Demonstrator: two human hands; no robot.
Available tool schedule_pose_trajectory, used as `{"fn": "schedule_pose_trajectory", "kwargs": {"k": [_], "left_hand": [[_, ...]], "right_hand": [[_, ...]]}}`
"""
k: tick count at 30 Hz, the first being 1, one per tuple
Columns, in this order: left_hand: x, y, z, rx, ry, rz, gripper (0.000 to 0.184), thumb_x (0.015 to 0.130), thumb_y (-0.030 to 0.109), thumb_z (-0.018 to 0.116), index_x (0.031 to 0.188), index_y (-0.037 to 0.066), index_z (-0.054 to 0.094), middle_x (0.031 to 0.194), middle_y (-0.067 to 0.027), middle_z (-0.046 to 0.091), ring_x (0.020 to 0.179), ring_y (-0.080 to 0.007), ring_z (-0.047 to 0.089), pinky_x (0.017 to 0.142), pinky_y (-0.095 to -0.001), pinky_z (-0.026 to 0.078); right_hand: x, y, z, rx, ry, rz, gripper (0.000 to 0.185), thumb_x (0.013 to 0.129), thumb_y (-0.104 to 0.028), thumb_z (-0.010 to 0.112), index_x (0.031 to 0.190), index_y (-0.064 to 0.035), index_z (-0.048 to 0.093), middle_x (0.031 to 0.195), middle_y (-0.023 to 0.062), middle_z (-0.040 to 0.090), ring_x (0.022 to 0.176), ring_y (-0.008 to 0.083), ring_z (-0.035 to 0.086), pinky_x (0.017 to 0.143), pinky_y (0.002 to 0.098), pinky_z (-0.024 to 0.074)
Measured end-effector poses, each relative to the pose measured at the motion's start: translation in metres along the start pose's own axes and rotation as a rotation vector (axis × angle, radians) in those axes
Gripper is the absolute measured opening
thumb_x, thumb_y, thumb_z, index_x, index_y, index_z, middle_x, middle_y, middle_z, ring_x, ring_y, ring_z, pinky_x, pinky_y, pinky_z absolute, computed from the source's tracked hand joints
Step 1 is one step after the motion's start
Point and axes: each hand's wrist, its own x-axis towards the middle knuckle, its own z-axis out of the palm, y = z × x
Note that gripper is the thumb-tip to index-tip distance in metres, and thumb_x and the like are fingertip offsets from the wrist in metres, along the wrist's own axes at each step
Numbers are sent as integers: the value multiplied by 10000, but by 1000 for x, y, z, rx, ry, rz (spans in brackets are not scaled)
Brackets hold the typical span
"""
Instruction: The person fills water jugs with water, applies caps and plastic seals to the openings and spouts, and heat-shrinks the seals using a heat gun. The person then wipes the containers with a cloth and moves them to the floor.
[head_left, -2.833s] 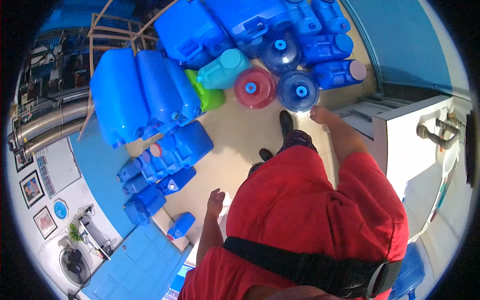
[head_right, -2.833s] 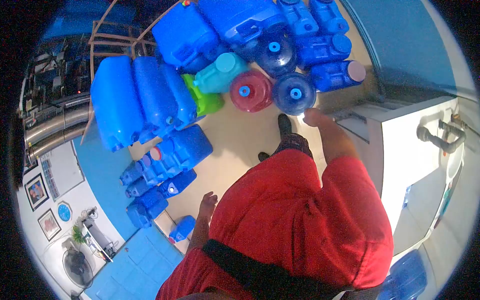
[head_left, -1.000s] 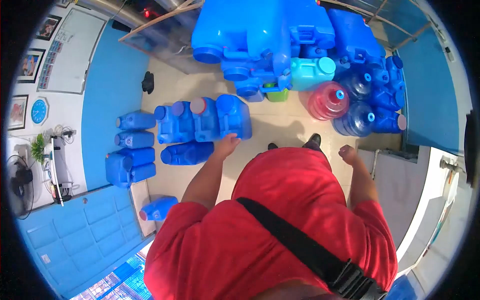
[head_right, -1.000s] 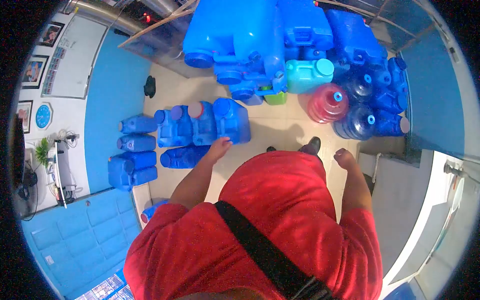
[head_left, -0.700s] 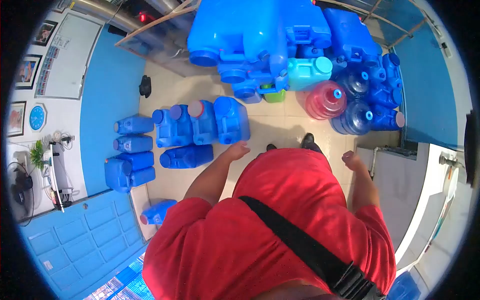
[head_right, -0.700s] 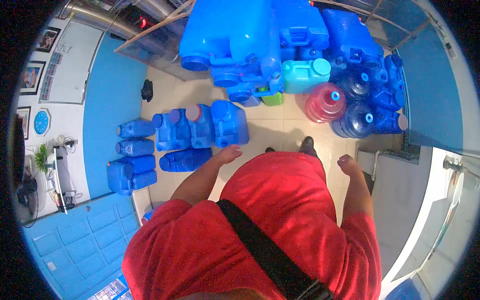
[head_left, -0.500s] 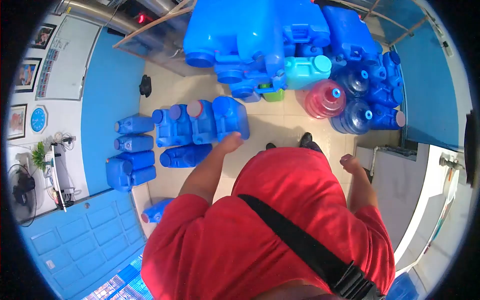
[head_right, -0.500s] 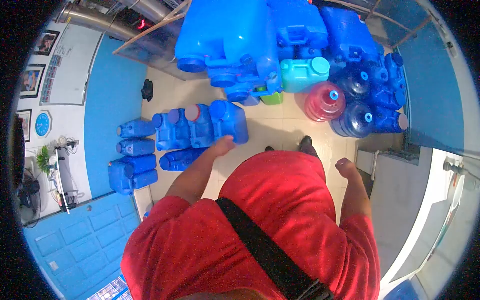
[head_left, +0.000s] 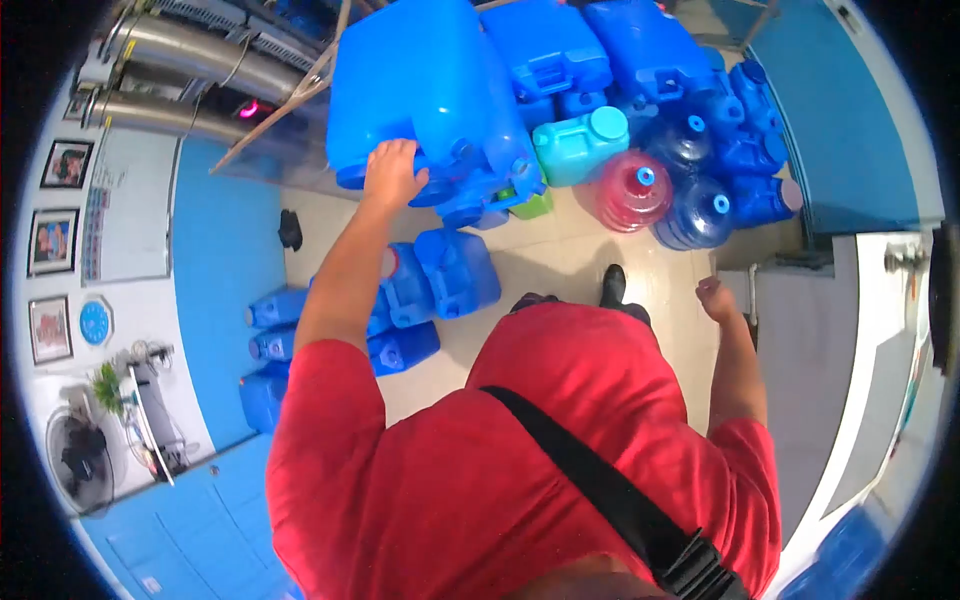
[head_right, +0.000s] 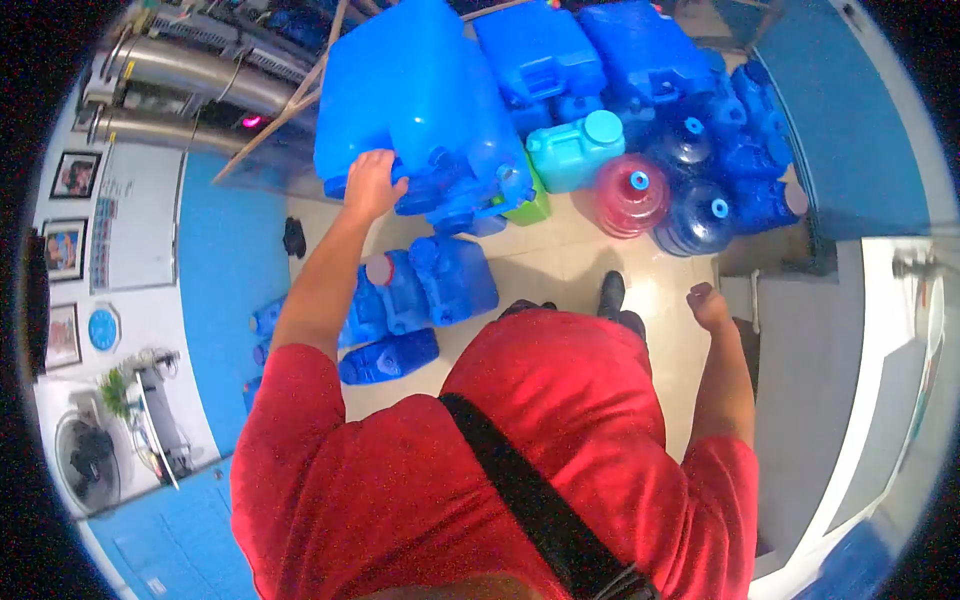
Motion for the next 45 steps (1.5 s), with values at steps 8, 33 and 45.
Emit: {"fn": "schedule_pose_trajectory", "kwargs": {"k": [8, 33, 45], "left_hand": [[37, -21, -4, -31, -352, 196, 493, 903, 455, 627, 1150, 30, 590, 1050, -237, 666, 961, -428, 641, 834, -519, 508], [-300, 532, -283, -1771, -512, 1608, 253, 962, -14, 555, 1150, 82, 415, 1083, -88, 559, 1169, -269, 566, 1077, -451, 386], [-615, 628, -318, -1445, -855, 2709, 300, 883, -38, 662, 1076, 24, 441, 997, -129, 636, 1025, -285, 663, 909, -388, 511]], "right_hand": [[-154, 66, 118, -94, 274, 143, 246, 859, -247, 591, 828, -21, 683, 861, 220, 694, 755, 301, 669, 692, 401, 522], [-636, -70, 152, 533, 1508, 389, 417, 990, -403, 537, 1183, -38, 599, 1129, 173, 668, 1016, 292, 653, 887, 382, 512], [-866, -84, 328, 1727, 1828, 423, 995, 846, -857, 290, 1365, -40, 517, 1283, 246, 565, 1023, 392, 621, 885, 523, 503]]}}
